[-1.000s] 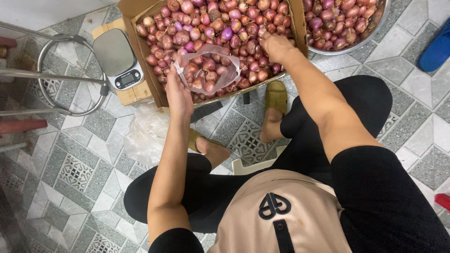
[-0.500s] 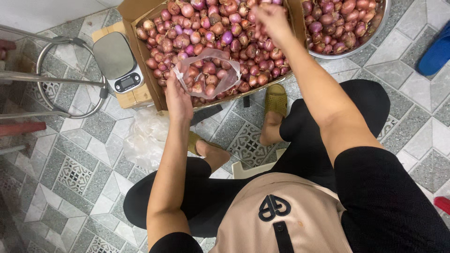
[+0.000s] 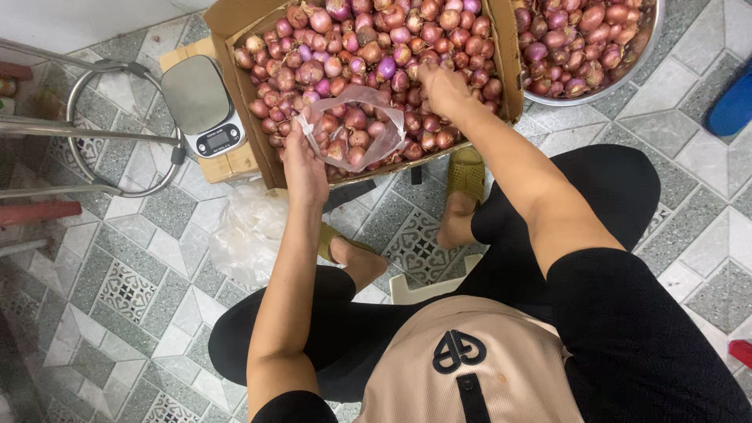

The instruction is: The person sits on a low stool and packs red onions from a cardboard box into a clear plastic bag. They place the filled bag on a digital kitchen scale, add more onions to reach a target weight, and then tie the bag closed.

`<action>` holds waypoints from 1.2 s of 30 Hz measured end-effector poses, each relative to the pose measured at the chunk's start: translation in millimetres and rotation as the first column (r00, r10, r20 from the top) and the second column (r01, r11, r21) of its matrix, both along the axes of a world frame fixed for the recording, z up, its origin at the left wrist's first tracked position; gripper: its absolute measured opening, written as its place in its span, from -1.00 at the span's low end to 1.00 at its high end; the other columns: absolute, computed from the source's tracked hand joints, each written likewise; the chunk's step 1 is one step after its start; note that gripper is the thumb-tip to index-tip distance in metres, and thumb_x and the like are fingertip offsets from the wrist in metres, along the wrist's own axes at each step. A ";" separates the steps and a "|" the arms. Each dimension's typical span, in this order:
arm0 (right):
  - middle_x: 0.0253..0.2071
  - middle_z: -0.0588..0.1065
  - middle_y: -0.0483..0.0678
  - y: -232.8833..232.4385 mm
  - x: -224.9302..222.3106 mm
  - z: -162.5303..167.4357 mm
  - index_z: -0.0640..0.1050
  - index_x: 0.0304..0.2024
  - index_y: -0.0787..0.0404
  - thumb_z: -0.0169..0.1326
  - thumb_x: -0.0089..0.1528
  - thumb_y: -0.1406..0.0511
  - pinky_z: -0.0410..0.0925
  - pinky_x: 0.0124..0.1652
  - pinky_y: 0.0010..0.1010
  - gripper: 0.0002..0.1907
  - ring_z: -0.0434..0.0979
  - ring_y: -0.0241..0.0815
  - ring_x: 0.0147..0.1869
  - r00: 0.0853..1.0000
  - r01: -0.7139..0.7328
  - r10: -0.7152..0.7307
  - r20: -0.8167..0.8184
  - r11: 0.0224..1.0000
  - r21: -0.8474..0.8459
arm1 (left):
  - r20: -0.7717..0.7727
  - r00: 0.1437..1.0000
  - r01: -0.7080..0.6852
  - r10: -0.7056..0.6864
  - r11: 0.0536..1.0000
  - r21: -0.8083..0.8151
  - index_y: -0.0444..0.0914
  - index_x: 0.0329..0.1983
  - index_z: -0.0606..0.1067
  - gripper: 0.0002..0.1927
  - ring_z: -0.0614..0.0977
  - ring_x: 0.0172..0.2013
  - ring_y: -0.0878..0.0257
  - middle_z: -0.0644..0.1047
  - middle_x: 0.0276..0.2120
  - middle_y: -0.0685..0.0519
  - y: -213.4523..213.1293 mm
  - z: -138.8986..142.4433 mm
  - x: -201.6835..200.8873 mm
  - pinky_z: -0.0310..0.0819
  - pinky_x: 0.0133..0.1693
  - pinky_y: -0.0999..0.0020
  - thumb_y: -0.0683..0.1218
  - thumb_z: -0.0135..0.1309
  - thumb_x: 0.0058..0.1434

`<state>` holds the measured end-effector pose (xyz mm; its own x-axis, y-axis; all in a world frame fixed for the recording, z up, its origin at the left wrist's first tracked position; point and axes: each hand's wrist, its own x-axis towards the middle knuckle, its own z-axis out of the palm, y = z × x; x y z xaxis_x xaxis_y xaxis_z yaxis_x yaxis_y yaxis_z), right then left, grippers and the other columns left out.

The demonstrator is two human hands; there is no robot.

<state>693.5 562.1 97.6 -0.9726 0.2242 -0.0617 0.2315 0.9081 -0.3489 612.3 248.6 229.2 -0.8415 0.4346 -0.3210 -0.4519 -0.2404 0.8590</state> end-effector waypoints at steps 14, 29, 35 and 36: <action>0.01 0.61 0.06 74.7 -3.7 83.6 0.61 0.04 0.33 0.31 0.33 0.36 0.51 -0.10 -0.39 -0.74 0.56 -0.24 -0.12 0.904 0.006 -0.427 0.012 -0.016 -1.000 | 0.009 1.000 0.004 -0.004 1.000 0.003 -0.28 0.41 0.35 -0.35 0.47 0.00 0.32 0.48 0.22 0.03 0.4 -5.0 2.4 0.30 0.10 0.39 0.20 -0.06 0.41; 0.11 0.41 0.15 33.2 -20.4 5.9 0.69 -0.23 0.29 0.22 0.10 0.32 0.52 -0.11 -0.17 -0.78 0.42 0.13 0.12 0.966 0.231 -0.254 0.042 0.927 0.294 | 0.007 1.000 0.019 -0.019 0.998 0.064 -0.33 0.44 0.32 -0.37 0.46 0.04 0.29 0.44 0.32 -0.04 5.2 -2.2 -3.7 0.30 0.18 0.32 0.16 -0.09 0.45; -0.26 0.62 -0.10 84.5 -27.0 54.9 0.65 -0.20 0.21 0.29 0.21 0.26 0.42 -0.21 -0.32 -0.82 0.51 -0.29 -0.28 0.917 0.051 -0.374 -0.136 0.449 -0.892 | -0.002 1.000 0.001 -0.001 0.999 0.041 -0.33 0.40 0.34 -0.39 0.51 0.16 0.30 0.47 0.26 -0.04 2.8 -4.9 -4.8 0.31 0.23 0.34 0.15 -0.09 0.45; -0.31 0.63 -0.09 96.3 -22.9 59.9 0.64 -0.25 0.22 0.28 0.18 0.27 0.36 -0.29 -0.32 -0.83 0.45 -0.28 -0.38 0.874 0.057 -0.483 -0.051 0.207 -0.977 | -0.001 1.000 0.002 -0.002 0.999 0.040 -0.33 0.40 0.34 -0.39 0.50 0.12 0.30 0.47 0.26 -0.03 2.9 -5.6 -4.8 0.31 0.21 0.34 0.15 -0.09 0.45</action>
<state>670.6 658.4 157.5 -0.8671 0.4635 -0.1825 0.0863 -0.2209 -0.9715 607.6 251.5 223.6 -0.8410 0.4485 -0.3026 -0.4516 -0.2738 0.8492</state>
